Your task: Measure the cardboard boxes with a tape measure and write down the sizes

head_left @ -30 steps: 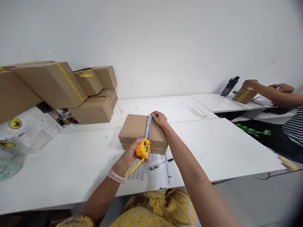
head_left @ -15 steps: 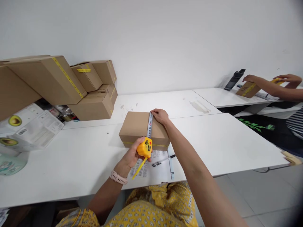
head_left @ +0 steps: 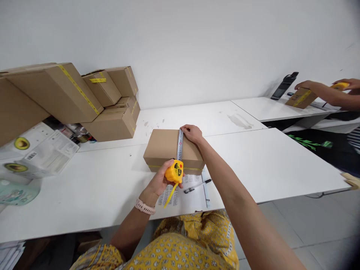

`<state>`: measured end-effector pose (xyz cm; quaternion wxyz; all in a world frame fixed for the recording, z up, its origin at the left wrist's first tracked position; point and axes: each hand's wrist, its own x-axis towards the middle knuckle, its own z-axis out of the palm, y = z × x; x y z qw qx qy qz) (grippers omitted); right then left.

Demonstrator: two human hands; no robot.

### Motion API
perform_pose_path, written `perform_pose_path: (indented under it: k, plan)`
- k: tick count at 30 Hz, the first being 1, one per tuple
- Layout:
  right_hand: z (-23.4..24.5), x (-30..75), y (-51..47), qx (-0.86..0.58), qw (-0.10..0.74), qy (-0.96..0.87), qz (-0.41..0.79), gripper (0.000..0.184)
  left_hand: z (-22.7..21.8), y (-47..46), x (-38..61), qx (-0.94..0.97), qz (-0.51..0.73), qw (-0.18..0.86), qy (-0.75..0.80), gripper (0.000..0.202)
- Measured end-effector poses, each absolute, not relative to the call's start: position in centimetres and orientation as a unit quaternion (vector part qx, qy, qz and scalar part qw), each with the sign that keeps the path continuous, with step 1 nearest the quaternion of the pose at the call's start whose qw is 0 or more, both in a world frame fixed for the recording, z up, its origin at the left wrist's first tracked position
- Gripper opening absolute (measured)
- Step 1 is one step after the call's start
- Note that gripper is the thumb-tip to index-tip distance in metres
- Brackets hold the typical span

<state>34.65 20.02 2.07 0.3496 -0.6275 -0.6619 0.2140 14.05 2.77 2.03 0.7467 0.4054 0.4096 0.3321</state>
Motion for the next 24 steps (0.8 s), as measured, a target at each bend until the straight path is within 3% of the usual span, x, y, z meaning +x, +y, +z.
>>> perform_pose_path:
  k: [2, 5, 9, 13, 16, 24]
  plan:
    - [2.5, 35.0, 19.4, -0.6, 0.442, -0.626, 0.229, 0.04, 1.9, 2.1, 13.8, 0.457, 0.367, 0.702, 0.405, 0.051]
    - [2.7, 36.2, 16.0, -0.564, 0.581, -0.541, 0.228, 0.051, 1.4, 0.9, 12.1, 0.554, 0.445, 0.546, 0.443, 0.054]
    - [-0.1, 38.0, 8.0, -0.615, 0.626, -0.44, 0.193, 0.053, -0.4, 0.4, 8.3, 0.563, 0.515, 0.362, 0.535, 0.067]
    - [-4.6, 37.8, 2.3, -0.638, 0.587, -0.446, 0.223, 0.053, -2.8, 1.9, 5.5, 0.479, 0.544, 0.406, 0.556, 0.063]
    - [-5.4, 36.9, 2.0, -0.593, 0.563, -0.525, 0.236, 0.054, -3.1, 3.3, 5.1, 0.434, 0.55, 0.456, 0.548, 0.056]
    - [2.1, 37.1, 8.8, -0.618, 0.522, -0.567, 0.155, 0.047, 3.0, 8.3, 5.0, 0.462, 0.646, 0.455, 0.403, 0.046]
